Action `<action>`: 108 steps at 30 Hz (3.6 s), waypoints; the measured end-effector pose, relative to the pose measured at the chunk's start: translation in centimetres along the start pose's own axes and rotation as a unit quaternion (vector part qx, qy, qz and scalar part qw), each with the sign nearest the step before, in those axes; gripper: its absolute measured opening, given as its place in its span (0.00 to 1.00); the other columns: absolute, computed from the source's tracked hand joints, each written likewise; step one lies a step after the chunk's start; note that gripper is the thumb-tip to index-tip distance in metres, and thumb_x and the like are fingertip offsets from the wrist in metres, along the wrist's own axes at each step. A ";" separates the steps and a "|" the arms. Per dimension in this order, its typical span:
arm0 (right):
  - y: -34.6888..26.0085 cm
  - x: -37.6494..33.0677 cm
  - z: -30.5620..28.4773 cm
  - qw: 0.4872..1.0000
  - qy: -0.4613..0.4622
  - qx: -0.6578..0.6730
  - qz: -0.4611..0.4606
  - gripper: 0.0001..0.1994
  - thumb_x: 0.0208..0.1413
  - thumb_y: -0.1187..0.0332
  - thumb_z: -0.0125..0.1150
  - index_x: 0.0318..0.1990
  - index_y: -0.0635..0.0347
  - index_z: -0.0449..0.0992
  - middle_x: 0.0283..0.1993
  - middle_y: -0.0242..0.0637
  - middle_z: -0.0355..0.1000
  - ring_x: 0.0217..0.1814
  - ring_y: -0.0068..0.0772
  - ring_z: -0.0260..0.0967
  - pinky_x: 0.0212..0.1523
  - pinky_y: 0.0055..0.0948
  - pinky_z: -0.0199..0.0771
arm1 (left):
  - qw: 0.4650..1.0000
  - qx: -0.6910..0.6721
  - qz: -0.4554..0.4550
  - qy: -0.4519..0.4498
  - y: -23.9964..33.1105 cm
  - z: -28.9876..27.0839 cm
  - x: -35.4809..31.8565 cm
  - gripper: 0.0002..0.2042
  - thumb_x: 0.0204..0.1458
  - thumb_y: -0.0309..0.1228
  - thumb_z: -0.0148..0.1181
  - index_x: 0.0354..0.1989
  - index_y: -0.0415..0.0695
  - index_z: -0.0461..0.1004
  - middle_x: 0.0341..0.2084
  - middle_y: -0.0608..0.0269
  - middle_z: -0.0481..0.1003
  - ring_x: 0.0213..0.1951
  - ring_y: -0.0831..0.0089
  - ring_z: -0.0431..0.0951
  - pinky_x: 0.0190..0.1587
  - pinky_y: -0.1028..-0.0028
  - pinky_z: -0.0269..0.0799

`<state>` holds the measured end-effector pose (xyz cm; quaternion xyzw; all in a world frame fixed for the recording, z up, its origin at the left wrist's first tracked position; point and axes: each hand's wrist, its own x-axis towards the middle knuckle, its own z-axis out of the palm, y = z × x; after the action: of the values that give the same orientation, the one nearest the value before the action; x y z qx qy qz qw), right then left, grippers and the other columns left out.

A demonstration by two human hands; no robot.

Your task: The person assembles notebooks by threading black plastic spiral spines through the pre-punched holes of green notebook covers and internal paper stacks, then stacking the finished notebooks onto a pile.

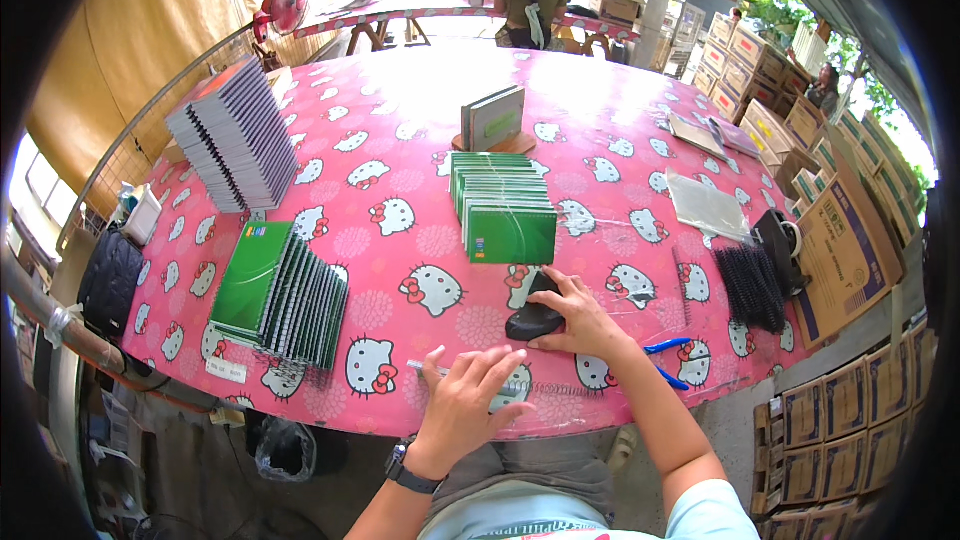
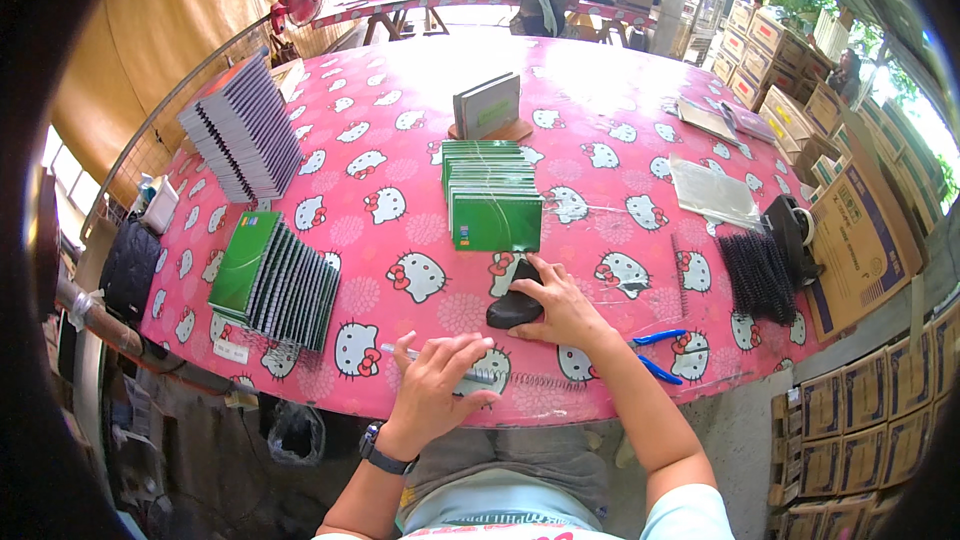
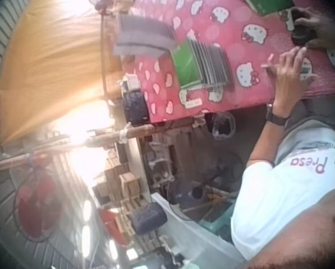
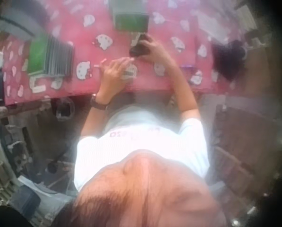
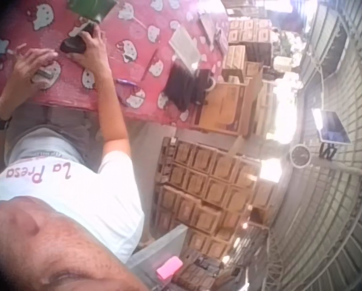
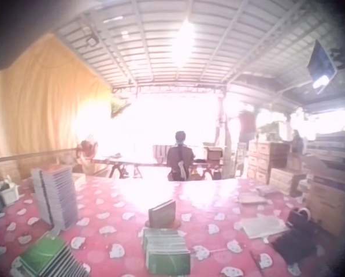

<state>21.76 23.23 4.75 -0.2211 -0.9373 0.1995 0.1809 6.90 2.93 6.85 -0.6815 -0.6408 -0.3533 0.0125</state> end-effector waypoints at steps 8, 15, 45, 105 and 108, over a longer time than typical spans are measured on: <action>-3.0 -3.0 -2.4 0.879 -0.067 0.472 -0.027 0.30 0.47 0.41 0.62 0.43 0.61 0.79 0.59 0.45 0.65 0.60 0.44 0.62 0.60 0.39 0.59 | 0.997 -0.012 -0.049 0.058 -1.3 -1.2 -0.1 0.12 0.34 0.40 0.72 0.27 0.54 0.77 0.29 0.76 0.75 0.42 0.74 0.72 0.62 0.52 0.40; -5.4 -3.2 -2.8 0.895 -0.095 0.434 -0.047 0.27 0.48 0.44 0.61 0.39 0.62 0.80 0.47 0.43 0.75 0.53 0.39 0.67 0.56 0.38 0.60 | 0.999 -0.020 -0.027 0.034 -2.8 -0.7 -0.8 0.13 0.30 0.39 0.74 0.24 0.53 0.76 0.23 0.76 0.73 0.38 0.74 0.72 0.62 0.51 0.42; -8.7 0.4 -1.4 0.851 -0.163 0.493 -0.082 0.18 0.47 0.55 0.67 0.41 0.57 0.80 0.47 0.36 0.76 0.53 0.37 0.68 0.56 0.35 0.60 | 0.876 -0.442 -0.181 0.071 -7.1 2.4 -5.1 0.18 0.46 0.23 0.68 0.38 0.44 0.62 0.32 0.68 0.67 0.34 0.81 0.68 0.37 0.79 0.68; -20.8 21.5 6.8 0.890 0.113 0.426 -0.117 0.20 0.62 0.60 0.54 0.55 0.65 0.69 0.52 0.42 0.71 0.53 0.31 0.67 0.53 0.34 0.66 | 0.862 0.033 -0.313 0.397 -12.9 -20.3 -3.5 0.16 0.51 0.33 0.63 0.45 0.40 0.71 0.35 0.62 0.72 0.39 0.74 0.72 0.43 0.71 0.69; -21.5 23.3 9.8 0.844 0.113 0.515 -0.095 0.20 0.63 0.59 0.53 0.54 0.66 0.69 0.49 0.38 0.73 0.49 0.23 0.67 0.50 0.27 0.66 | 0.866 0.058 -0.239 0.435 -15.4 -19.1 -3.9 0.13 0.49 0.32 0.64 0.41 0.40 0.73 0.35 0.62 0.73 0.41 0.73 0.70 0.44 0.70 0.66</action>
<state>-9.32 14.04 11.93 -0.0267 -0.6893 0.6091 0.3913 -15.28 -6.65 12.56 -0.2825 -0.7332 -0.5682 0.2443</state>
